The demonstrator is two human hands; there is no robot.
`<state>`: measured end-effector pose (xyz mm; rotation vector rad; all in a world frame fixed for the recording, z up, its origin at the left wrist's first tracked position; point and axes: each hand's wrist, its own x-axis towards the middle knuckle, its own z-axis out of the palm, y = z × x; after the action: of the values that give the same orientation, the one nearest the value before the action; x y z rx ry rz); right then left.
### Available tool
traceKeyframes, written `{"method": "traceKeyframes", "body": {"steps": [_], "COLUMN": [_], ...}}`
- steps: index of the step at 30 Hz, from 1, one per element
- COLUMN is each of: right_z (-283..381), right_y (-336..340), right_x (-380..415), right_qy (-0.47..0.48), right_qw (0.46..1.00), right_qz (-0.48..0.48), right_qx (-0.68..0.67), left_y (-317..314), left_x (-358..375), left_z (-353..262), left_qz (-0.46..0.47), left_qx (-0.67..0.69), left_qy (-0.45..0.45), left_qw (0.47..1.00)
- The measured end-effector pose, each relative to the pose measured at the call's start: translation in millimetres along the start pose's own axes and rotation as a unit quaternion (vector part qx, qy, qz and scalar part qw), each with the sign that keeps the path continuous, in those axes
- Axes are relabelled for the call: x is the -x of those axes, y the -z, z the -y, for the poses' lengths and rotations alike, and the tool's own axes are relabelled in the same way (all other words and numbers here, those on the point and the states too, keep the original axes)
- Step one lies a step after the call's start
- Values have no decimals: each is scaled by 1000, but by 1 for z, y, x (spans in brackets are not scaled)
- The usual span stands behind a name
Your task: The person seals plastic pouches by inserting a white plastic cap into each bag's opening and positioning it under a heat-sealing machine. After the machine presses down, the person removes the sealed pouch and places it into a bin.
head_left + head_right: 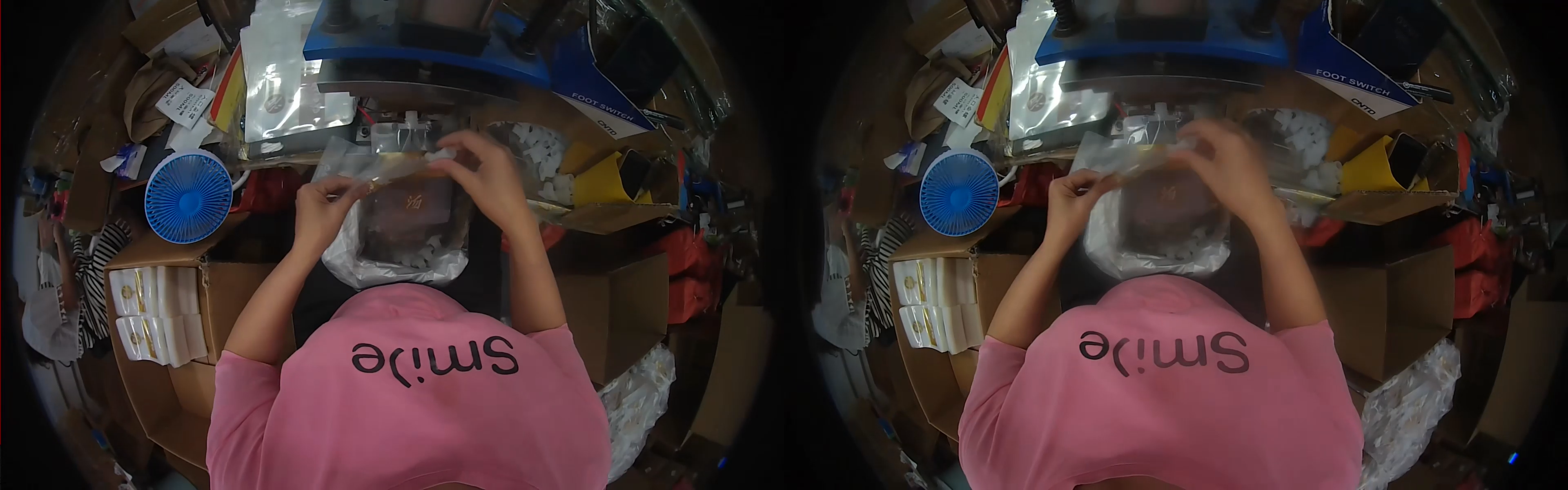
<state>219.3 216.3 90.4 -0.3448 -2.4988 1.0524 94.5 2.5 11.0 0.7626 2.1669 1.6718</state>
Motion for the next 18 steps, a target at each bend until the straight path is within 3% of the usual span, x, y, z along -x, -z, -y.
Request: {"method": "traceKeyframes", "body": {"steps": [1, 3, 4, 7, 9, 10, 12, 14, 15, 17, 18], "right_z": [2, 3, 1, -15, -25, -28, -35, -37, -45, -63, -73], "right_y": [-3, -9, -11, -19, -19, -12, 11, 41, 53, 72, 75], "right_x": [0, -1, -2, -4, -1, -1, -2, 2, 6, 14, 19], "right_qy": [2, 33, 36, -7, -21, -22, -68, -98, -98, -227, -224], "right_qw": [1000, 987, 987, 987, 995, 995, 996, 982, 981, 917, 916], "right_qz": [2, 130, 130, 160, 56, 55, -49, -96, -96, -107, -108], "right_qx": [-2, 88, 87, -16, -85, -85, 9, 130, 135, 310, 314], "left_y": [-4, -13, -19, -24, -27, -30, -35, -42, -46, -54, -56], "left_x": [4, 13, 16, 16, 4, -3, -18, -31, -36, -40, -40], "left_z": [4, 7, 14, 8, 2, -1, -15, -19, -19, -20, -22], "left_qz": [-2, 104, 115, 121, 111, 100, 78, 57, 45, 33, 19], "left_qx": [-2, 10, 79, 152, 131, 112, 124, 140, 178, 221, 281], "left_qy": [1, 26, 6, 73, 91, 111, 136, 161, 185, 207, 219], "left_qw": [1000, 994, 990, 978, 981, 982, 980, 975, 965, 953, 934]}}
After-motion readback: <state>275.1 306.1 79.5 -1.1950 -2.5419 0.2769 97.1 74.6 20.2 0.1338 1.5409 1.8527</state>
